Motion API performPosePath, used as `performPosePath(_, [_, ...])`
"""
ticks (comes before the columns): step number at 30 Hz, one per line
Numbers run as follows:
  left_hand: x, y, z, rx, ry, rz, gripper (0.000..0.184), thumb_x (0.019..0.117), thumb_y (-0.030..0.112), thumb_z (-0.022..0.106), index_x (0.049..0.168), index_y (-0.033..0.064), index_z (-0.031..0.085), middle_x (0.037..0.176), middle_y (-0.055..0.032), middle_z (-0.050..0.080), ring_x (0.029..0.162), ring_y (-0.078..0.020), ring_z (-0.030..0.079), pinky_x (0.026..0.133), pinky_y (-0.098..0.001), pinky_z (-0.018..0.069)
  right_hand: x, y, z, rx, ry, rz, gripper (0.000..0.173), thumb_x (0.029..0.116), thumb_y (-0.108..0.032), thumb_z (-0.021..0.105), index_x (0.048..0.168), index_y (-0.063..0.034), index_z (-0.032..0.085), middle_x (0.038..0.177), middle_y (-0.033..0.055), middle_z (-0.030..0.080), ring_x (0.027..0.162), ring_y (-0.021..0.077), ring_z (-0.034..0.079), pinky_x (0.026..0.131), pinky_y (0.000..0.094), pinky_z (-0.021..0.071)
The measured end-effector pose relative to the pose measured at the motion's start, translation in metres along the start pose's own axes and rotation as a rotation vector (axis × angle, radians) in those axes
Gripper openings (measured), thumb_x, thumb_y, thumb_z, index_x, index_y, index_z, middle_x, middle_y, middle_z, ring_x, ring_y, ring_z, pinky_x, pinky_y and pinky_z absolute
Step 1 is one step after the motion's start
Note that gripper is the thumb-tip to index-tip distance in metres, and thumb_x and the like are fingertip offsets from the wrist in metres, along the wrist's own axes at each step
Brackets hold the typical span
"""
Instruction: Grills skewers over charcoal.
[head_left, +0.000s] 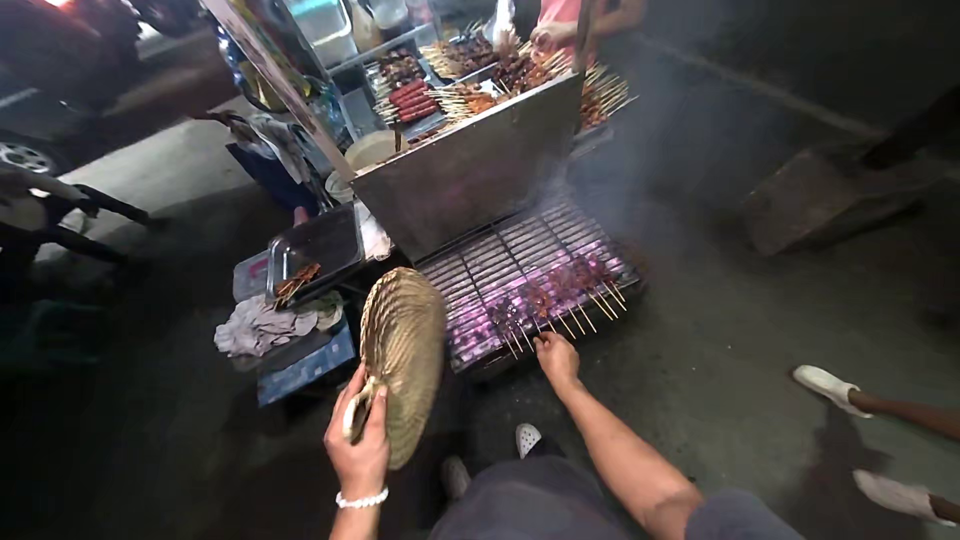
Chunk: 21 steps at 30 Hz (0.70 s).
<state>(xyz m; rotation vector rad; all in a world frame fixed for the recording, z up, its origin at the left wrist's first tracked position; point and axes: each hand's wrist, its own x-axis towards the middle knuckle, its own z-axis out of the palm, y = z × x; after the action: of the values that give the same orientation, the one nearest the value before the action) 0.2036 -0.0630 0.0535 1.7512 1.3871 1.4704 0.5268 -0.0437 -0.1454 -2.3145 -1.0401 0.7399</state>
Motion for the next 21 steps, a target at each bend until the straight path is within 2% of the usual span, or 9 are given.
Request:
performPosePath(2, [0.000,0.003,0.004,0.102,-0.050,0.124,0.042,0.0915,0.008,0.067,0.130,-0.0098,0.062,0.130,-0.0191,0.066,0.122,-0.0149,0.064,0.108,-0.0265,0.0491,-0.002,-0.004,0.003,-0.086,-0.094,0.004,0.032,0.1010,-0.035,0.062,0.118,-0.0104,0.074,0.117,0.0134,0.074,0.109,0.0332,0.070,0.093,0.0581,0.0547])
performPosePath(5, [0.000,0.014,0.017,-0.066,-0.114,0.054,0.041,0.0879,0.002,0.070,0.127,-0.0098,0.064,0.129,-0.0157,0.068,0.120,-0.0144,0.065,0.106,-0.0274,0.0516,0.002,-0.006,0.010,-0.150,-0.143,0.010,0.027,0.1022,-0.029,0.058,0.112,-0.0098,0.075,0.113,0.0150,0.075,0.109,0.0347,0.071,0.090,0.0589,0.0552])
performPosePath(8, [0.000,0.017,0.020,-0.133,-0.105,-0.008,0.041,0.0860,-0.002,0.070,0.126,-0.0107,0.063,0.130,-0.0152,0.068,0.120,-0.0141,0.065,0.106,-0.0274,0.0521,0.003,-0.008,0.007,-0.059,-0.127,-0.008,0.026,0.1039,-0.023,0.055,0.113,-0.0105,0.076,0.114,0.0135,0.075,0.110,0.0328,0.070,0.095,0.0571,0.0537])
performPosePath(12, [0.000,0.014,0.015,-0.127,-0.089,-0.042,0.041,0.0856,-0.003,0.069,0.125,-0.0101,0.064,0.130,-0.0150,0.068,0.120,-0.0146,0.065,0.105,-0.0274,0.0524,0.007,-0.003,0.002,0.074,-0.123,0.029,0.025,0.1030,-0.021,0.057,0.112,-0.0108,0.077,0.109,0.0135,0.076,0.107,0.0322,0.071,0.095,0.0561,0.0536])
performPosePath(16, [0.001,0.013,0.013,-0.179,-0.063,-0.106,0.042,0.0843,-0.006,0.069,0.126,-0.0104,0.063,0.131,-0.0142,0.067,0.120,-0.0142,0.066,0.104,-0.0278,0.0533,0.012,0.000,0.001,0.033,-0.101,0.073,0.026,0.1037,-0.025,0.056,0.113,-0.0102,0.076,0.110,0.0149,0.075,0.108,0.0335,0.071,0.094,0.0571,0.0538])
performPosePath(19, [0.006,0.014,0.009,-0.220,0.017,-0.177,0.049,0.0822,-0.009,0.070,0.130,-0.0120,0.059,0.129,-0.0132,0.069,0.113,-0.0118,0.068,0.099,-0.0262,0.0563,0.006,0.001,-0.003,-0.018,-0.061,0.039,0.029,0.1060,-0.029,0.054,0.117,-0.0119,0.074,0.110,0.0138,0.075,0.107,0.0333,0.071,0.093,0.0566,0.0548])
performPosePath(21, [0.009,0.010,0.006,-0.116,0.071,-0.127,0.048,0.0849,-0.006,0.069,0.131,-0.0128,0.057,0.132,-0.0160,0.065,0.118,-0.0099,0.065,0.102,-0.0235,0.0526,-0.002,-0.002,-0.002,-0.031,-0.036,-0.015,0.032,0.1058,-0.033,0.055,0.123,-0.0116,0.072,0.109,0.0140,0.076,0.103,0.0344,0.073,0.090,0.0582,0.0555])
